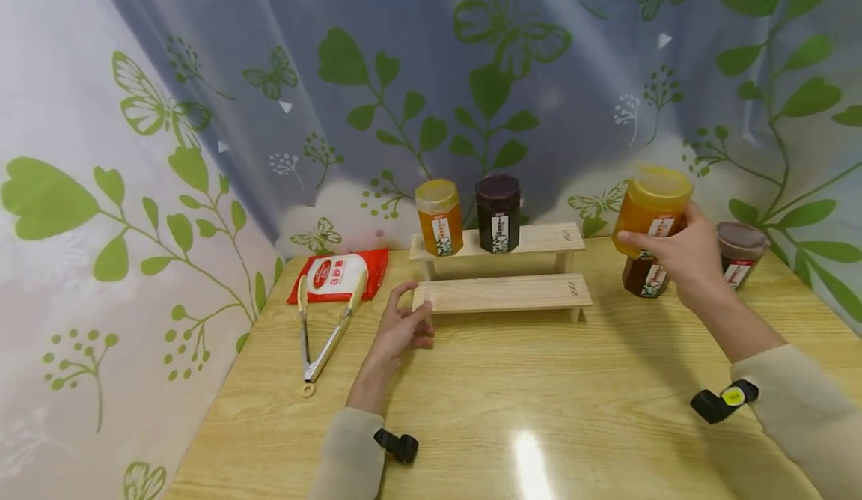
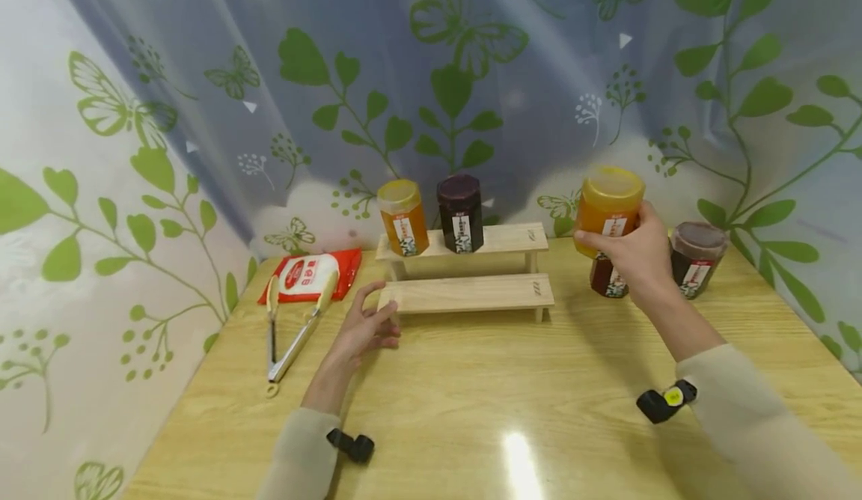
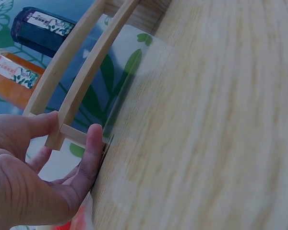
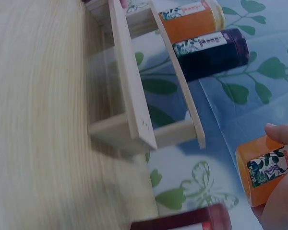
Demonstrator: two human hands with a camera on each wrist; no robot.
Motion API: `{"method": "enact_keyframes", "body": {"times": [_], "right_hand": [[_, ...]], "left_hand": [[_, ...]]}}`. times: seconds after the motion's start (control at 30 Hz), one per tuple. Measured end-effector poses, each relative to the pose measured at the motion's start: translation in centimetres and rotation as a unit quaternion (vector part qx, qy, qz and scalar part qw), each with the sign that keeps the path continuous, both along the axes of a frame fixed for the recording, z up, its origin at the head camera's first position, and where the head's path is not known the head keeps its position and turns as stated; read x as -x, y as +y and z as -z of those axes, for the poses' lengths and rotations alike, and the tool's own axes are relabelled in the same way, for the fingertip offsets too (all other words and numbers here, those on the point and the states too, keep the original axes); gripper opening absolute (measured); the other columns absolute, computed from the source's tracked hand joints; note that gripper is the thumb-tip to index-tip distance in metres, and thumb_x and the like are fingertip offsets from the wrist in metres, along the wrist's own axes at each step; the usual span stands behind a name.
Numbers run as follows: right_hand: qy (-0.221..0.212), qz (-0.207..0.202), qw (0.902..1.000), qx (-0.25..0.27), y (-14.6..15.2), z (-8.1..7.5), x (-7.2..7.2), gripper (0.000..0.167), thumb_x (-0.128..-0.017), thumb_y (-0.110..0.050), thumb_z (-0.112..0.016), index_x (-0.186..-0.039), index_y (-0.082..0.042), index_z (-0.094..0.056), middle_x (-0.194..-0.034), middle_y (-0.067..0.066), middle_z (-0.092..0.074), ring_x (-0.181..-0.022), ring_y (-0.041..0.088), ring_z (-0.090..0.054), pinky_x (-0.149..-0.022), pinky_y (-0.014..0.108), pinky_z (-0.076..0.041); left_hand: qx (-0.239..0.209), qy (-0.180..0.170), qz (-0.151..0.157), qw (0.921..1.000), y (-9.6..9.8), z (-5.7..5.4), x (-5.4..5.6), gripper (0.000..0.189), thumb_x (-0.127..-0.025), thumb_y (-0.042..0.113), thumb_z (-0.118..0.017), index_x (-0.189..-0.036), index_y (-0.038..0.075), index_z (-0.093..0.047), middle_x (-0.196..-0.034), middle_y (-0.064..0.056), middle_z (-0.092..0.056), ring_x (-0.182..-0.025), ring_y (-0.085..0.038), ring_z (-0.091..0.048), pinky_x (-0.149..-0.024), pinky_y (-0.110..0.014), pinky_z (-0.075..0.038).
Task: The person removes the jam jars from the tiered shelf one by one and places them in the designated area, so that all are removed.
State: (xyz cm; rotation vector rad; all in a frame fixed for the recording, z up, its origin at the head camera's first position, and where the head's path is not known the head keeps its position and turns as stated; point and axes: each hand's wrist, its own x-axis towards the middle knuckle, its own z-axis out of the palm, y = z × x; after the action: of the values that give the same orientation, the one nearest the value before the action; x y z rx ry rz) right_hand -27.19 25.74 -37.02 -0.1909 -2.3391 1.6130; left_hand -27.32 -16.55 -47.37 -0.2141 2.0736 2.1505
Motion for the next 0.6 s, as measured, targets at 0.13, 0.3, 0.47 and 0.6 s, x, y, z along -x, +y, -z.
{"method": "enact_keyframes", "body": {"times": [0.13,0.3,0.47,0.6], "right_hand": [[-0.011,0.014,0.9998,-0.009,1.6,0.4,-1.0,0.088,-0.085,-0.039,-0.087,-0.157,-0.017,-0.041,-0.120,-0.020,-0.050,-0.116,0.010,-0.049,-0.090,0.024,-0.047],[-0.002,0.014,0.9998,-0.011,3.6,1.0,-2.4,0.076,-0.087,-0.032,-0.087,-0.150,-0.024,-0.046,-0.116,-0.023,-0.050,-0.107,0.001,-0.049,-0.083,0.011,-0.047],[0.016,0.014,0.9998,-0.005,5.3,1.7,-3.9,0.063,-0.088,-0.022,-0.086,-0.138,-0.033,-0.049,-0.114,-0.022,-0.051,-0.102,-0.002,-0.049,-0.075,0.003,-0.047],[0.014,0.032,0.9991,-0.022,6.5,1.9,-4.8,0.067,-0.087,-0.022,-0.087,-0.141,-0.033,-0.049,-0.113,-0.024,-0.050,-0.100,-0.003,-0.048,-0.072,0.003,-0.046]], "left_hand": [[0.002,0.002,0.000,1.0000,-0.1,0.1,0.1,0.054,-0.103,0.020,-0.069,-0.150,0.028,-0.044,-0.102,-0.016,-0.058,-0.071,-0.020,-0.069,-0.058,-0.032,-0.064],[0.003,0.000,0.002,1.0000,-0.1,0.2,0.1,0.055,-0.103,0.021,-0.069,-0.151,0.028,-0.044,-0.102,-0.016,-0.058,-0.071,-0.019,-0.069,-0.058,-0.032,-0.064],[0.006,-0.005,0.003,1.0000,0.0,0.3,0.1,0.057,-0.102,0.021,-0.070,-0.151,0.029,-0.044,-0.102,-0.014,-0.058,-0.073,-0.019,-0.069,-0.059,-0.032,-0.064],[0.008,-0.003,0.005,1.0000,-0.1,0.2,0.1,0.058,-0.102,0.023,-0.071,-0.153,0.028,-0.043,-0.102,-0.014,-0.058,-0.073,-0.019,-0.069,-0.060,-0.032,-0.064]]}}
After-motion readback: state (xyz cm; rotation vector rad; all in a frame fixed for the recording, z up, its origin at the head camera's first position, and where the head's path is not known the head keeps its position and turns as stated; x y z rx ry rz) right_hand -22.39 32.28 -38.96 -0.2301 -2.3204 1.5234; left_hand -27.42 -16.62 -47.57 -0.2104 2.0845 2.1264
